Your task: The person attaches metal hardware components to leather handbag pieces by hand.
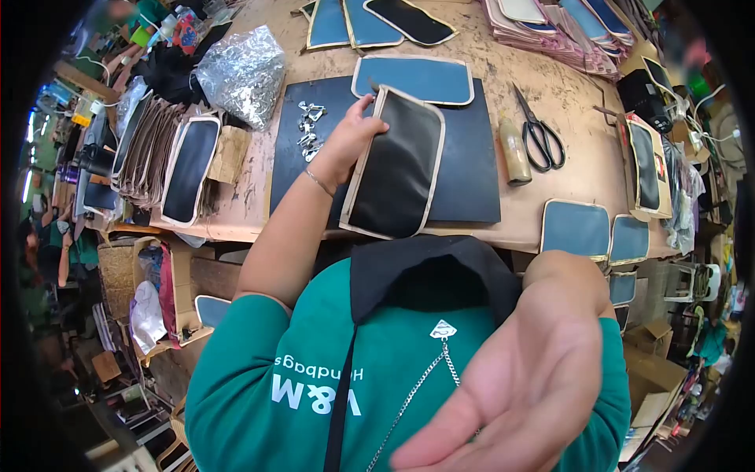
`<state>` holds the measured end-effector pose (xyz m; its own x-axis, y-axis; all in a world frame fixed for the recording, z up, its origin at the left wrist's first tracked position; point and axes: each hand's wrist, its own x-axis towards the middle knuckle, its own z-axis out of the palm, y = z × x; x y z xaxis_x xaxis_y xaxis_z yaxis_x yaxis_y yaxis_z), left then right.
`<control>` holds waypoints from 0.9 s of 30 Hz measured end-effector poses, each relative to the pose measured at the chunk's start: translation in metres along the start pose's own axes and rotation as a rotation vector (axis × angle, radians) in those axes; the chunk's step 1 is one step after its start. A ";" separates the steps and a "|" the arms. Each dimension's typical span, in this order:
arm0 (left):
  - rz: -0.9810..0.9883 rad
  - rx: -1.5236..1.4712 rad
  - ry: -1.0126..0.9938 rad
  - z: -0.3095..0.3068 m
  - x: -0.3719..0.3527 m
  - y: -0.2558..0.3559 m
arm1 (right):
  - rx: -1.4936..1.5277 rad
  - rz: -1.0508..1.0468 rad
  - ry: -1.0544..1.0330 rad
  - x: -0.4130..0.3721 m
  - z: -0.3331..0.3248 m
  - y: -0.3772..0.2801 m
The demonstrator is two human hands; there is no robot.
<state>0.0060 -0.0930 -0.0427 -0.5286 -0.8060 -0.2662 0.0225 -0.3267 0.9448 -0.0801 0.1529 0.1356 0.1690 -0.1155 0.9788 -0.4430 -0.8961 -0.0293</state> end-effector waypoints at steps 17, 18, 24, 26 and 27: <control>0.362 -0.389 -0.013 0.059 -0.027 0.042 | -0.238 0.194 -0.371 -0.044 -0.039 0.107; 0.359 -0.335 -0.008 0.067 -0.028 0.039 | -0.214 0.287 -0.403 -0.055 -0.039 0.143; 0.208 0.055 0.040 0.087 -0.028 0.028 | 0.153 1.226 -0.190 -0.106 -0.012 0.207; 0.211 0.224 0.023 0.082 -0.028 0.033 | 0.149 1.216 -0.151 -0.116 -0.007 0.220; 0.241 0.338 0.003 0.074 -0.023 0.036 | 0.147 1.206 -0.128 -0.120 -0.005 0.227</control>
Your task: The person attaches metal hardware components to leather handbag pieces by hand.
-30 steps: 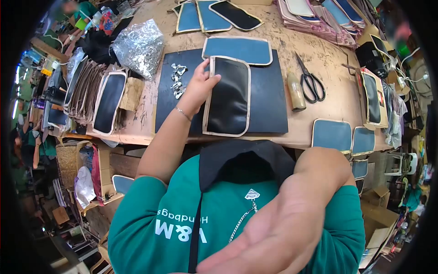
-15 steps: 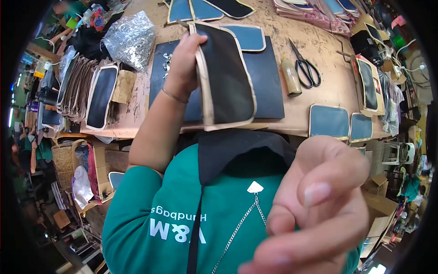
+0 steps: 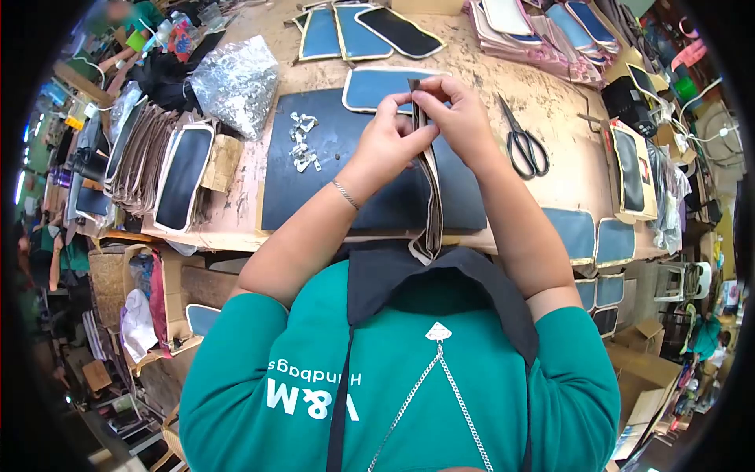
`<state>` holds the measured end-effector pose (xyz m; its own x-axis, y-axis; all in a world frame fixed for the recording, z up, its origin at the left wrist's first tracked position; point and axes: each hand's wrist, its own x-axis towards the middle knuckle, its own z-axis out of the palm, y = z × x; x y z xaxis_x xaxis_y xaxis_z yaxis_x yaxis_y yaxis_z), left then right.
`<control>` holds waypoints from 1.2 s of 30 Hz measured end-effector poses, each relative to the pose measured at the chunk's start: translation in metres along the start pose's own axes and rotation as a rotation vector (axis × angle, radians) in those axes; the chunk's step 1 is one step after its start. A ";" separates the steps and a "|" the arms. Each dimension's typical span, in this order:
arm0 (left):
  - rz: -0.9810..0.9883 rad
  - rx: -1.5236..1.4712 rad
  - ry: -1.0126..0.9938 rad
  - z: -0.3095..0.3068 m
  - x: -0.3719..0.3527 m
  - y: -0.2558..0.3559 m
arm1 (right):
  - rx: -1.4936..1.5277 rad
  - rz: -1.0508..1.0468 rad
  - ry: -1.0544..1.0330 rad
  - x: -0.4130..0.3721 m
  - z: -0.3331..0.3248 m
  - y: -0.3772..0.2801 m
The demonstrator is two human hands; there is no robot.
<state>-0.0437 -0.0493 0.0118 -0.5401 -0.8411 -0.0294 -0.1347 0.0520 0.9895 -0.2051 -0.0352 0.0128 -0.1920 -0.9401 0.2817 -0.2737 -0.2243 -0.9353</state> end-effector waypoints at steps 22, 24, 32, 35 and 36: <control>0.211 0.033 0.056 -0.039 0.041 0.000 | 0.070 0.041 -0.007 -0.002 0.005 0.007; 0.217 -0.020 0.053 -0.038 0.039 -0.002 | 0.054 0.046 -0.004 -0.002 0.007 0.007; 0.303 0.072 0.100 -0.037 0.039 -0.015 | 0.050 0.060 -0.039 -0.002 0.008 0.011; 0.278 -0.019 0.119 -0.034 0.035 -0.010 | 0.042 0.052 -0.007 -0.003 0.008 0.010; 0.262 -0.061 0.120 -0.034 0.034 -0.006 | 0.074 0.039 0.011 -0.004 0.010 0.007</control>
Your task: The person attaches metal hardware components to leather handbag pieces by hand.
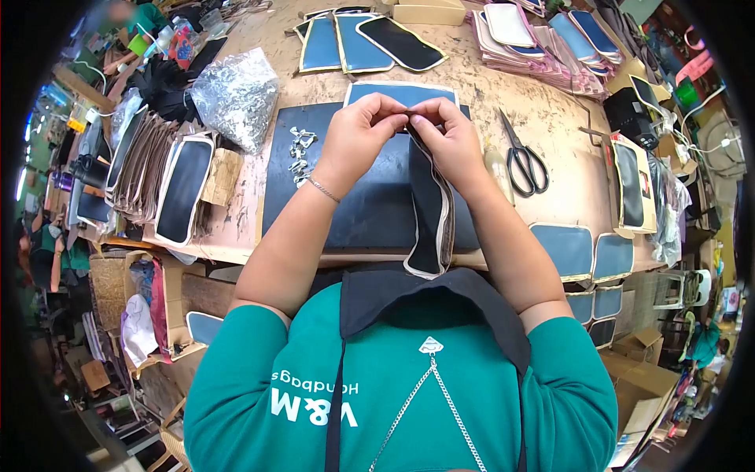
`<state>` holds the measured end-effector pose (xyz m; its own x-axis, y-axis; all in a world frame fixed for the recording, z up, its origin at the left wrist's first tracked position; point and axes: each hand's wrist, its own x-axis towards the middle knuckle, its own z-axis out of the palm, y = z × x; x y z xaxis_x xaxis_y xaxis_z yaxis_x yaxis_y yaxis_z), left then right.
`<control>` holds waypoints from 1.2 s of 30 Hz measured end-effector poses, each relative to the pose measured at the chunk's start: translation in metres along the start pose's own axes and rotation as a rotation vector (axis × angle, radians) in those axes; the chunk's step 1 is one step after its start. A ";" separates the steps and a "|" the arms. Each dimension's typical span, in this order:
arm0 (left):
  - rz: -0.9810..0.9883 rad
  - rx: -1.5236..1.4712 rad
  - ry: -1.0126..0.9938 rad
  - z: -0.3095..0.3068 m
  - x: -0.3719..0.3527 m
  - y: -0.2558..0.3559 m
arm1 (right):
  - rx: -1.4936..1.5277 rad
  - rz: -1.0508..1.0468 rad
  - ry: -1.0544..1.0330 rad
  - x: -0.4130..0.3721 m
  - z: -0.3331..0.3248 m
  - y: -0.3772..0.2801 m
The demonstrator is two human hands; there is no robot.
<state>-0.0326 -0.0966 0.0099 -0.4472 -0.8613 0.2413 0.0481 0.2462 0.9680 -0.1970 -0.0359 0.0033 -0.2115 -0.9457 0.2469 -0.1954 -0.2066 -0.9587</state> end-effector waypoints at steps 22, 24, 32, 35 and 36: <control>0.220 0.167 0.102 0.015 -0.008 -0.001 | 0.331 0.039 0.125 0.005 0.010 0.004; 0.083 0.094 0.082 0.015 -0.003 0.002 | 0.225 -0.028 0.131 0.002 0.014 0.005; 0.015 0.017 -0.003 0.000 0.009 -0.013 | -0.299 -0.215 0.045 -0.013 0.011 -0.016; 0.060 0.157 0.023 0.002 0.009 -0.009 | -0.479 -0.319 0.074 -0.016 0.010 -0.019; 0.088 0.188 0.034 0.003 0.009 -0.008 | -0.489 -0.328 0.079 -0.017 0.011 -0.021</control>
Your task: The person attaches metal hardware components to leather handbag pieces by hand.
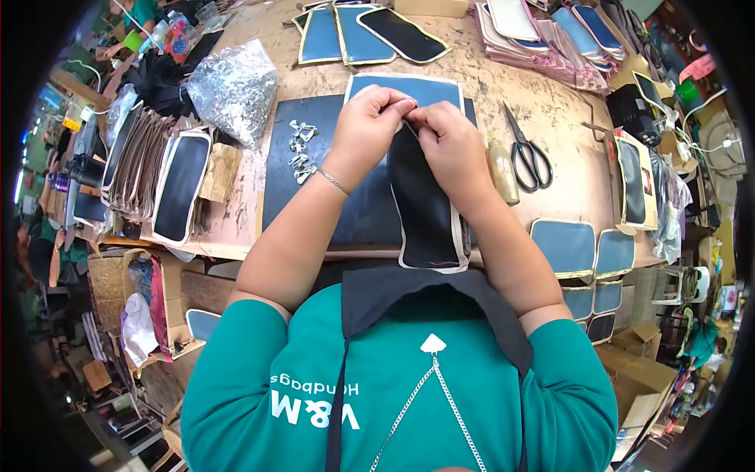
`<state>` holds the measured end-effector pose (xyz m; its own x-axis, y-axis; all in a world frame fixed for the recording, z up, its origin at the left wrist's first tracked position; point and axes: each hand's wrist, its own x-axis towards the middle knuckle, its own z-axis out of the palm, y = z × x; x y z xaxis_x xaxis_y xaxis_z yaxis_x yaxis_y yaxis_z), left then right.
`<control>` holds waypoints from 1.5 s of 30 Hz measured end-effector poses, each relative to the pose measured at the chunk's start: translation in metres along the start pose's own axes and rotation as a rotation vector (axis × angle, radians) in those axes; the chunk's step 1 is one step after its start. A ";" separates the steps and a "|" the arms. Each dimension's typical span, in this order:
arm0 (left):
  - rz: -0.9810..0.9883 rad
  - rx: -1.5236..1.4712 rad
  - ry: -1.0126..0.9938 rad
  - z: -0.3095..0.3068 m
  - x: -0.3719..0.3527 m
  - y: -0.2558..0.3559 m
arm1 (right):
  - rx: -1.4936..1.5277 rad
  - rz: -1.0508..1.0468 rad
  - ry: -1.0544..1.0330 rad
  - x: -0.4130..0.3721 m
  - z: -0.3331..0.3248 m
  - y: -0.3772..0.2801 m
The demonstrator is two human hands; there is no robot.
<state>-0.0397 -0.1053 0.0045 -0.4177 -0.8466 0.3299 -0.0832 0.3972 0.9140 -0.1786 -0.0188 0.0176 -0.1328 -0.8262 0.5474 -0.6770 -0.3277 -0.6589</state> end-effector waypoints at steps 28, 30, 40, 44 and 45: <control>0.195 0.653 0.093 -0.066 -0.004 -0.050 | 0.493 0.352 -0.219 -0.001 0.003 0.022; 0.040 1.094 0.142 -0.108 -0.014 -0.087 | 0.666 0.355 -0.174 -0.010 0.008 0.034; -0.115 0.873 0.214 -0.132 -0.016 -0.094 | 0.829 0.291 -0.094 -0.035 0.020 0.038; -0.289 0.425 0.198 -0.110 -0.012 -0.065 | 0.983 0.330 -0.010 -0.031 0.011 0.038; -0.295 0.284 0.174 -0.101 -0.012 -0.062 | 0.998 0.338 -0.019 -0.032 0.010 0.043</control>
<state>0.0619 -0.1551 -0.0320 -0.1824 -0.9756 0.1220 -0.4310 0.1908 0.8819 -0.1966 -0.0113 -0.0331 -0.1868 -0.9492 0.2533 0.2971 -0.3003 -0.9064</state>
